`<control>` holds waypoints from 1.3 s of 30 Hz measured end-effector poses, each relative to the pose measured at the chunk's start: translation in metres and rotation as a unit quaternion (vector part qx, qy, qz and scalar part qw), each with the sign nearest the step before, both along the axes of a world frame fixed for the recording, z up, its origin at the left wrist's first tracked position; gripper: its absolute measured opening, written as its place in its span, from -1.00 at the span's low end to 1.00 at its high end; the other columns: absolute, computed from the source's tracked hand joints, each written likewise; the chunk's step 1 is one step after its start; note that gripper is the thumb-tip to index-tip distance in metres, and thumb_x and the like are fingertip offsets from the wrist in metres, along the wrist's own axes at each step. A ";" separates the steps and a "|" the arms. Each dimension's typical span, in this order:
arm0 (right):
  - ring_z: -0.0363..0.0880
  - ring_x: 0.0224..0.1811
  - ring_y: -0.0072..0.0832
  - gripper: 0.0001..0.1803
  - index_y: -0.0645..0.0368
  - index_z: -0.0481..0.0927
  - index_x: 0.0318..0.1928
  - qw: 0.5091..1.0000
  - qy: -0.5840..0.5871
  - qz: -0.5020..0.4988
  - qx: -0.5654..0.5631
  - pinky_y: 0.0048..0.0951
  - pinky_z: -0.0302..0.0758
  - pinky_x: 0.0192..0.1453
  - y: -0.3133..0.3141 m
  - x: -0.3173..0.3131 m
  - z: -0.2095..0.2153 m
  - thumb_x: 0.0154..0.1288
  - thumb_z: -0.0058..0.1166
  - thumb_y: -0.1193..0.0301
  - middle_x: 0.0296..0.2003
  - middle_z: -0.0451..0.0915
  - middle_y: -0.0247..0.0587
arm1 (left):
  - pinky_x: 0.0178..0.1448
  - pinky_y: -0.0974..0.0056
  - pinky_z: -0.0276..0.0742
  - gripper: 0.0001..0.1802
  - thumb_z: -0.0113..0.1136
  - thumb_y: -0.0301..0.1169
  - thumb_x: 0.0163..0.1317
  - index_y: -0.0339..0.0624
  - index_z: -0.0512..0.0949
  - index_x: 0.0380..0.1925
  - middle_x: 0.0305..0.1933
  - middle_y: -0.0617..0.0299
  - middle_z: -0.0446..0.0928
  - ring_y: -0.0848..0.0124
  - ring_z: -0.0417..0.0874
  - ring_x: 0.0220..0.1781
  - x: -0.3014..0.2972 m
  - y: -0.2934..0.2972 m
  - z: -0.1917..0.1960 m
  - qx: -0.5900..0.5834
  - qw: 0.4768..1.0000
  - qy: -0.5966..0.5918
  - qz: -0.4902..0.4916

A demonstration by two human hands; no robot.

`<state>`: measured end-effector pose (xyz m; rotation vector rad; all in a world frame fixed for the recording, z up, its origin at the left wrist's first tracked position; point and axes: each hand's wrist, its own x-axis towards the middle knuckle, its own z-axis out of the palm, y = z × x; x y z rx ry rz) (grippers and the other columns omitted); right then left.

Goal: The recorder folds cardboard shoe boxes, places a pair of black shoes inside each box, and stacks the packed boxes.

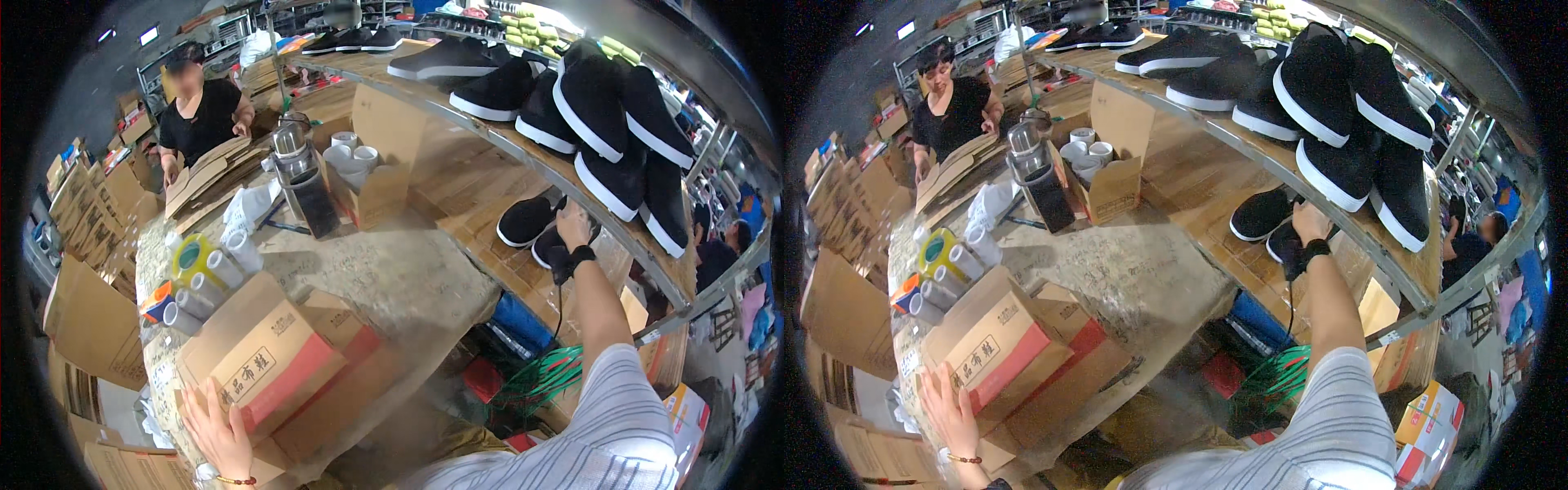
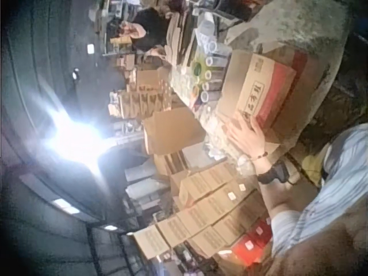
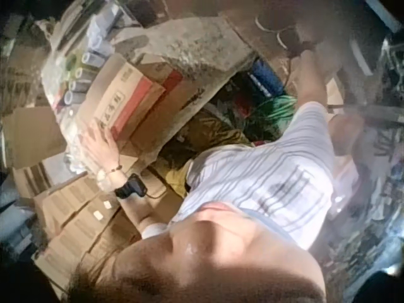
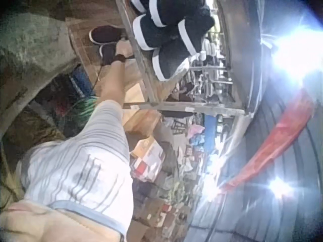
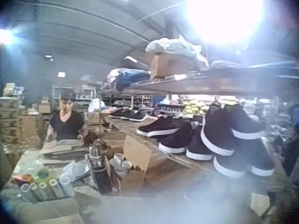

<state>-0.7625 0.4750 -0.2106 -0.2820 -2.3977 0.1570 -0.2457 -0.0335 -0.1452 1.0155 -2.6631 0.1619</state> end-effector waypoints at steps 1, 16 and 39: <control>0.52 0.05 -0.07 -0.57 0.14 0.56 0.00 0.988 -0.110 0.069 -0.087 -0.21 0.40 0.19 0.027 -0.019 -0.005 0.28 -0.06 0.12 0.01 0.55 0.07 | 0.45 -0.14 -0.14 -0.38 -0.01 -0.18 0.23 0.07 0.25 0.33 0.42 -0.04 0.09 0.03 0.06 0.46 -0.002 -0.002 -0.003 -0.006 1.000 0.000 -0.007; 0.55 -0.07 -0.37 -0.67 0.25 0.52 -0.01 0.407 -0.131 0.434 -0.793 -0.35 0.52 -0.02 -0.162 0.150 0.074 0.28 0.06 0.33 -0.05 0.56 -0.14 | 0.04 0.12 0.19 -0.65 0.28 -0.38 -0.02 -0.03 0.65 -0.15 -0.32 0.25 0.36 0.22 0.36 -0.16 0.005 0.024 0.027 -0.045 0.975 0.218 -0.018; 0.53 0.00 -0.35 -0.56 0.18 0.33 0.16 0.312 -0.310 0.518 -0.734 -0.38 0.53 0.01 -0.291 0.298 0.035 0.29 0.09 0.45 0.00 0.51 -0.16 | -0.16 0.20 0.56 -0.53 0.23 -0.62 -0.06 -0.09 0.60 -0.05 -0.16 0.15 0.58 0.18 0.61 -0.22 -0.024 0.020 0.004 -0.031 0.949 0.229 -0.213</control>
